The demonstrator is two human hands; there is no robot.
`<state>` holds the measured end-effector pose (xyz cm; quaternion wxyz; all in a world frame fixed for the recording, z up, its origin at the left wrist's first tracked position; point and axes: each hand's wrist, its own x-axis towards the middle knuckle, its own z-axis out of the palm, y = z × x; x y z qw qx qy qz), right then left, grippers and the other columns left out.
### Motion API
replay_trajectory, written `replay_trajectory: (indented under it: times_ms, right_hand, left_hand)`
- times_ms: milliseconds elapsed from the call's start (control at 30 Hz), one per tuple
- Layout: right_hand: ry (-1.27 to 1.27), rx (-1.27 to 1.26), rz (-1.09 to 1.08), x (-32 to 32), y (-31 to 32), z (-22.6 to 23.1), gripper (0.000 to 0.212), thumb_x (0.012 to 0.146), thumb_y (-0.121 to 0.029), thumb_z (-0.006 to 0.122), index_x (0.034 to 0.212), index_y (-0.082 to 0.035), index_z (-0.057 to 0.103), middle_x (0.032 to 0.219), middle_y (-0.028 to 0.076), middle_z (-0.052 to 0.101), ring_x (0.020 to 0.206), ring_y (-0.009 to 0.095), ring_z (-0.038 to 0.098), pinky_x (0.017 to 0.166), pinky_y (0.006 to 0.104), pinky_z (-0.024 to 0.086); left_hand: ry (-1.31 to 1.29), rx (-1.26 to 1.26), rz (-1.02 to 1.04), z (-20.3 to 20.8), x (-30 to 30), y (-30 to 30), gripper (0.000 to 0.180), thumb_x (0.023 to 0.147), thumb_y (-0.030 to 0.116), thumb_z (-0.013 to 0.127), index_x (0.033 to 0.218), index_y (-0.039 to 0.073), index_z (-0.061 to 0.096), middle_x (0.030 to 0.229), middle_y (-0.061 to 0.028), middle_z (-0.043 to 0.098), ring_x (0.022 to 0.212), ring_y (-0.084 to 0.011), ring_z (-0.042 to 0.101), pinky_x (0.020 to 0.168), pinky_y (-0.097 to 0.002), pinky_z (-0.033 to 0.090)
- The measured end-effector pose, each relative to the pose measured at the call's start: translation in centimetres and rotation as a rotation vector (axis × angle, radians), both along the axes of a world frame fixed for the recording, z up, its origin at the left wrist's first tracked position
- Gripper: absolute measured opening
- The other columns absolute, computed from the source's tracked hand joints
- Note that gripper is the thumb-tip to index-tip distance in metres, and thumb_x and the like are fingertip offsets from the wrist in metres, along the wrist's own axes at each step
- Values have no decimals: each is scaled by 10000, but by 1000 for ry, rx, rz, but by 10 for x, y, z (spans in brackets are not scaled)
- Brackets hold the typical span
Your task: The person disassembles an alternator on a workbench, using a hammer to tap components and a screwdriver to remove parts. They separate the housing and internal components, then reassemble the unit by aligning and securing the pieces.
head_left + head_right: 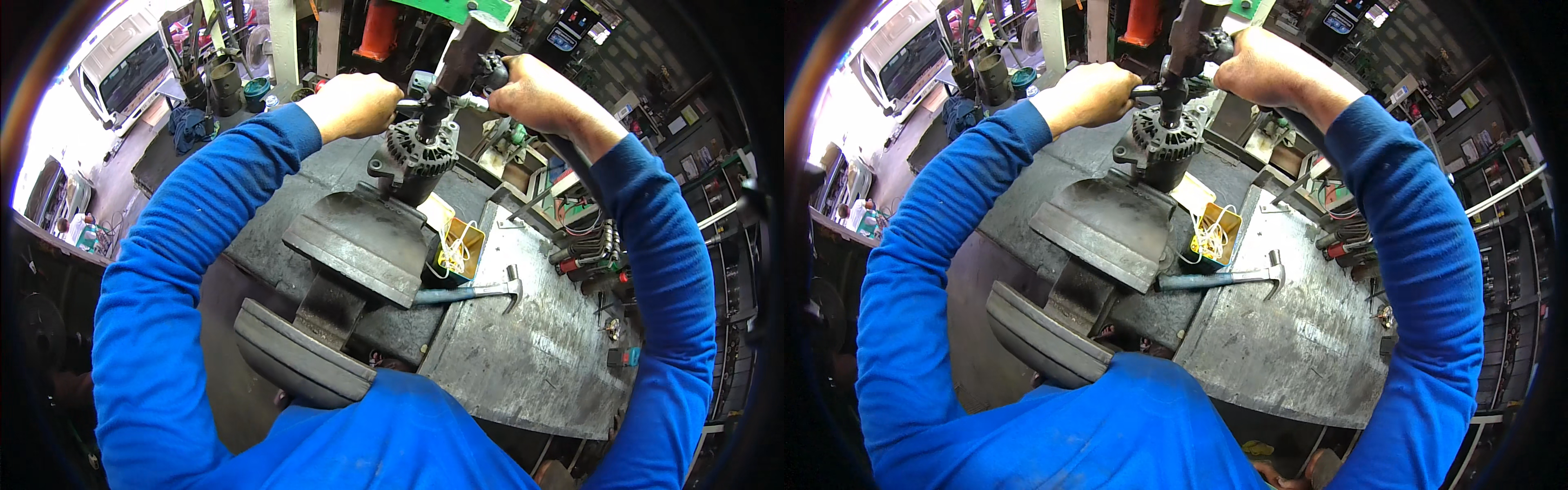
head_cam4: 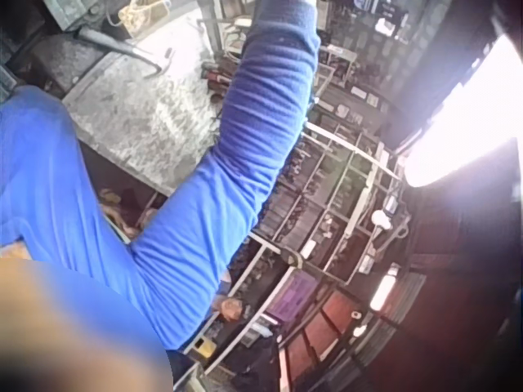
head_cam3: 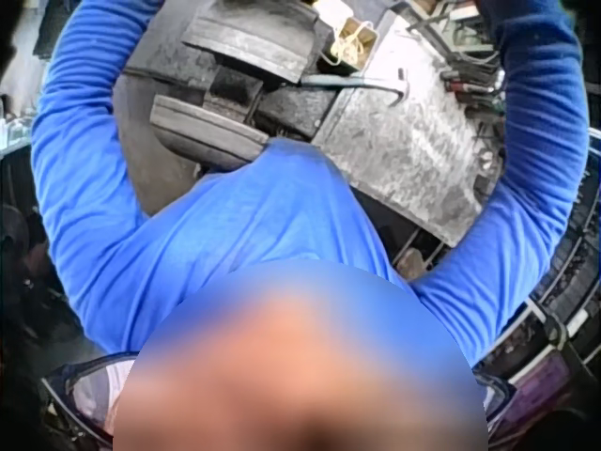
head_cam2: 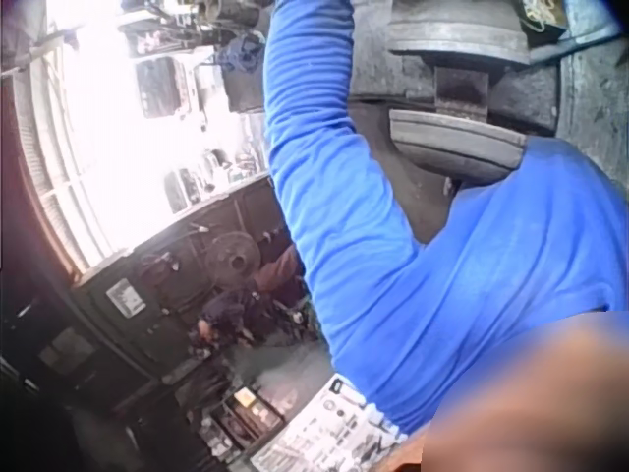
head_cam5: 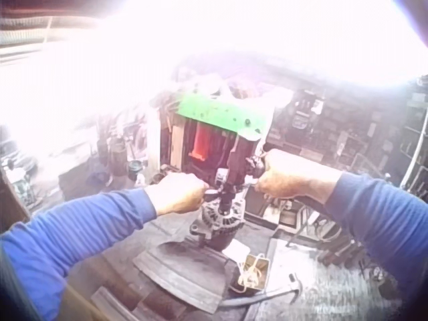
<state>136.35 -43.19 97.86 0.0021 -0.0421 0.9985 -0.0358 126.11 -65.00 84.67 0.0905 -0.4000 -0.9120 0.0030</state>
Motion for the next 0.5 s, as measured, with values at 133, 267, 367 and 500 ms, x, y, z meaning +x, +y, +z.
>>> replay_trajectory:
  times_ms: [133, 267, 367, 500]
  right_hand:
    - [92, -68, -94, -7, 0, -3, 446, 845, -287, 697, 1076, 92, 737, 990, 299, 753, 942, 365, 765, 874, 434, 589]
    - [72, 53, -8, -15, -1, -1, 483, 855, -298, 690, 1103, 115, 731, 999, 298, 758, 936, 383, 770, 872, 431, 597]
    - [126, 15, -57, -19, 0, -3, 355, 816, -186, 730, 1071, 61, 711, 853, 182, 751, 802, 277, 733, 786, 400, 576]
    - [115, -127, -120, -14, -2, -4, 406, 834, -241, 713, 1075, 86, 720, 932, 249, 746, 856, 330, 743, 813, 419, 579]
  left_hand:
    - [-16, 7, 14, -1, 3, -1, 266, 986, 250, 650, 1180, 93, 744, 984, -187, 783, 930, -368, 776, 833, -487, 632]
    - [-4, 19, 6, 1, 3, -2, 256, 980, 245, 652, 1163, 96, 750, 974, -186, 783, 908, -368, 778, 827, -487, 633]
    - [2, 22, 16, 1, 3, -2, 256, 973, 238, 652, 1163, 97, 750, 975, -186, 783, 898, -374, 777, 824, -490, 632]
    - [-11, 30, 13, -1, 4, -2, 255, 975, 238, 647, 1162, 97, 749, 984, -193, 782, 911, -383, 775, 829, -496, 630]
